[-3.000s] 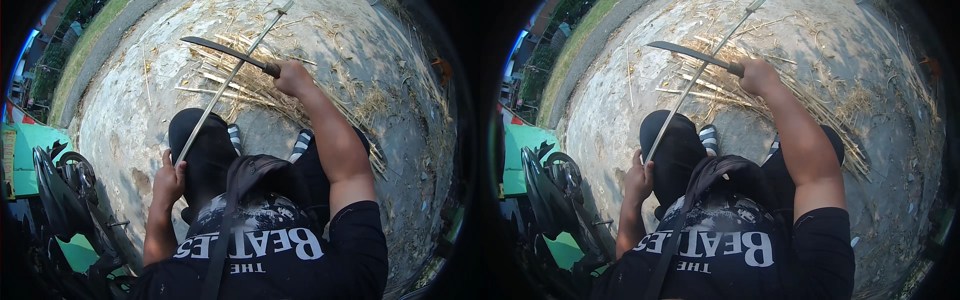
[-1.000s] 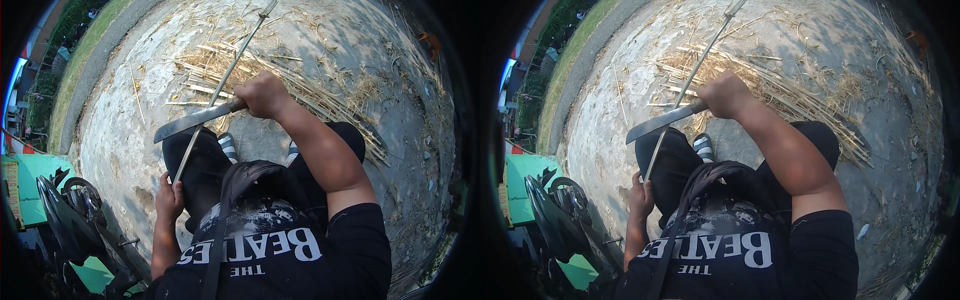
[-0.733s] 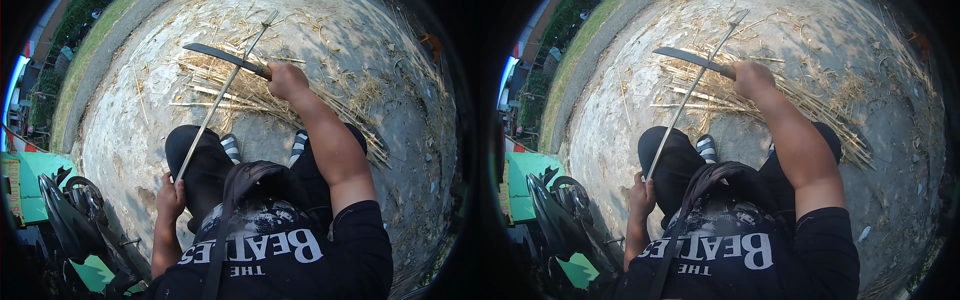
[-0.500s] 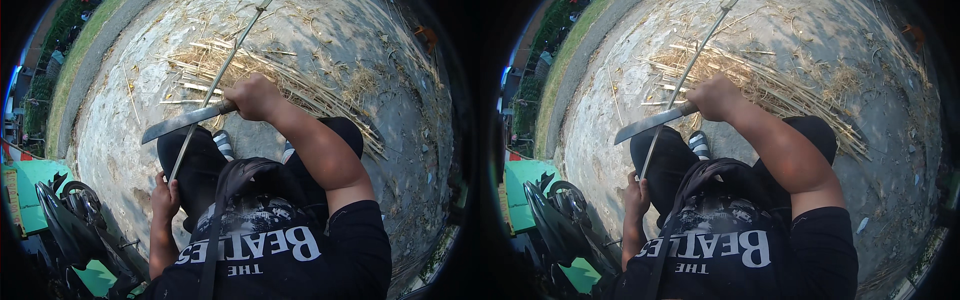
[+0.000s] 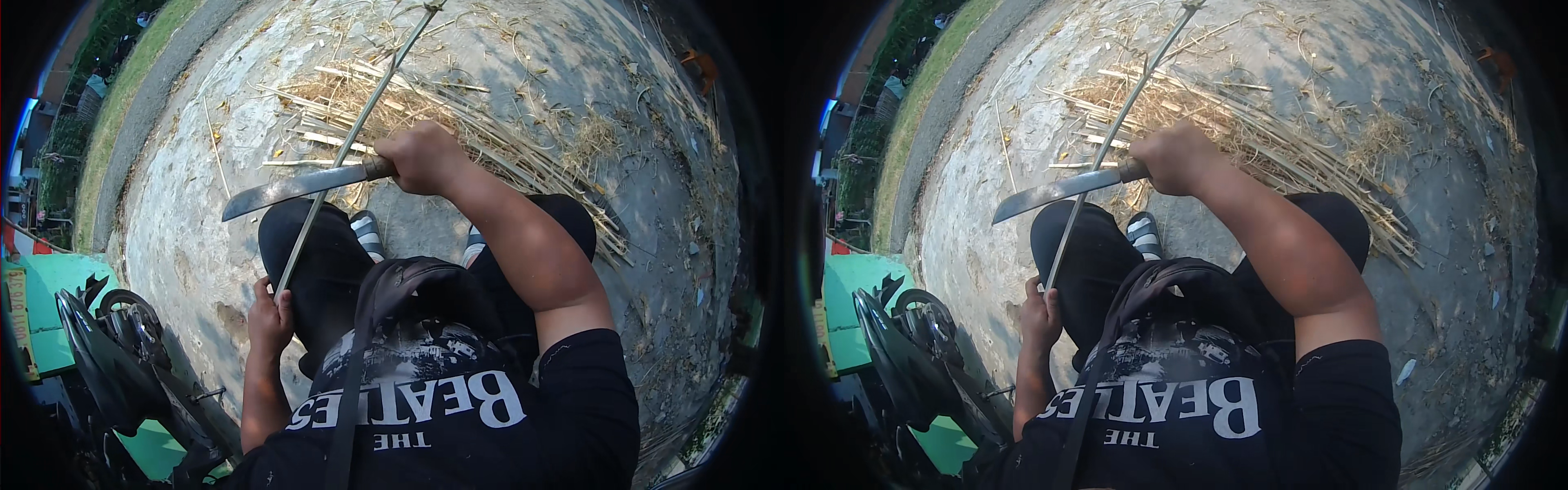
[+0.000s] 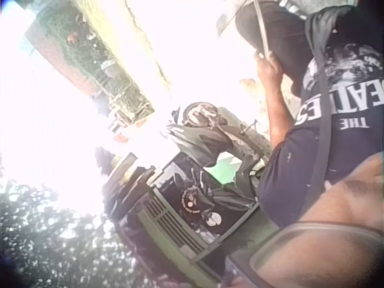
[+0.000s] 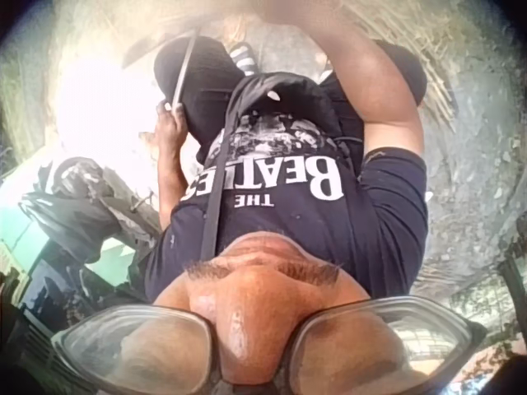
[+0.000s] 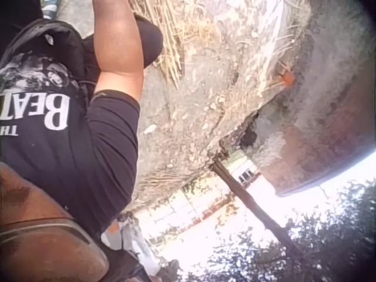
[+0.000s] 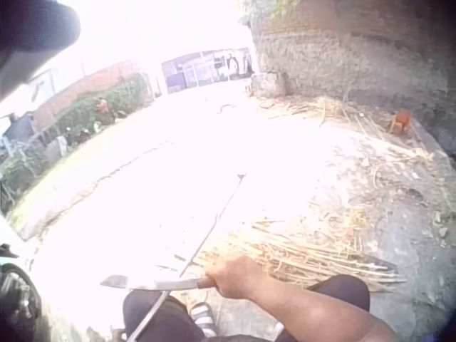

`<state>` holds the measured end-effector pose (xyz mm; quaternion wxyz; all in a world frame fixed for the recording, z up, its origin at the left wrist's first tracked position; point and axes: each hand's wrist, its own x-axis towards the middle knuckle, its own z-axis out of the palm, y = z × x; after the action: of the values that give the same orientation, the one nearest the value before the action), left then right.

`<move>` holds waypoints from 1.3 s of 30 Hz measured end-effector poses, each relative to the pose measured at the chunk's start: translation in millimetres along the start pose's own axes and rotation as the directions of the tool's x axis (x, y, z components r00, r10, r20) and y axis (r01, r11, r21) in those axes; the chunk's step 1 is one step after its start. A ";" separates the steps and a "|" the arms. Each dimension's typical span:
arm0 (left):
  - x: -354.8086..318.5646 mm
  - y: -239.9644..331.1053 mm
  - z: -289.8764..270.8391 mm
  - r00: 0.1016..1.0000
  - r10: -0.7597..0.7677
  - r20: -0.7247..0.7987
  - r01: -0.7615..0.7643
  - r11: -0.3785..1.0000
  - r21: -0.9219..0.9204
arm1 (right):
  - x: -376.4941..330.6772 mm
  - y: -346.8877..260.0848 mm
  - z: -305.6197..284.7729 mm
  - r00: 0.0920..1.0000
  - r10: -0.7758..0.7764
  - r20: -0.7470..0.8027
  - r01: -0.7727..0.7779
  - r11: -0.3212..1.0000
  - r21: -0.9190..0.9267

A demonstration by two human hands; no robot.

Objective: The person strips the outer layer from a bamboo stalk using a machete, repeatedly pulling the stalk through the blade while holding it against their leg.

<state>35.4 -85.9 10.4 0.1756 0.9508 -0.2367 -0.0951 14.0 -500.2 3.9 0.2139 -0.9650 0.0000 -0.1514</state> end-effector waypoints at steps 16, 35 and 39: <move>-1.2 -0.5 -3.7 1.000 0.006 -0.002 -0.006 0.999 -0.039 | 1.3 24.2 -2.1 0.992 0.097 -0.075 -0.096 0.995 0.017; -35.3 -16.7 -19.7 0.997 0.029 0.072 -0.017 0.986 -0.167 | -0.3 22.5 -1.5 0.988 -0.150 -0.030 0.145 0.981 -0.133; -35.7 -19.4 -24.0 0.993 0.068 0.098 -0.054 0.990 -0.133 | -5.3 76.2 -16.7 0.973 0.227 -0.043 -0.230 0.970 -0.086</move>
<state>18.7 -45.7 28.7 0.2279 0.9234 -0.2678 -0.1536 9.0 -576.0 -14.7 0.1862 -0.9647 0.1212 -0.1416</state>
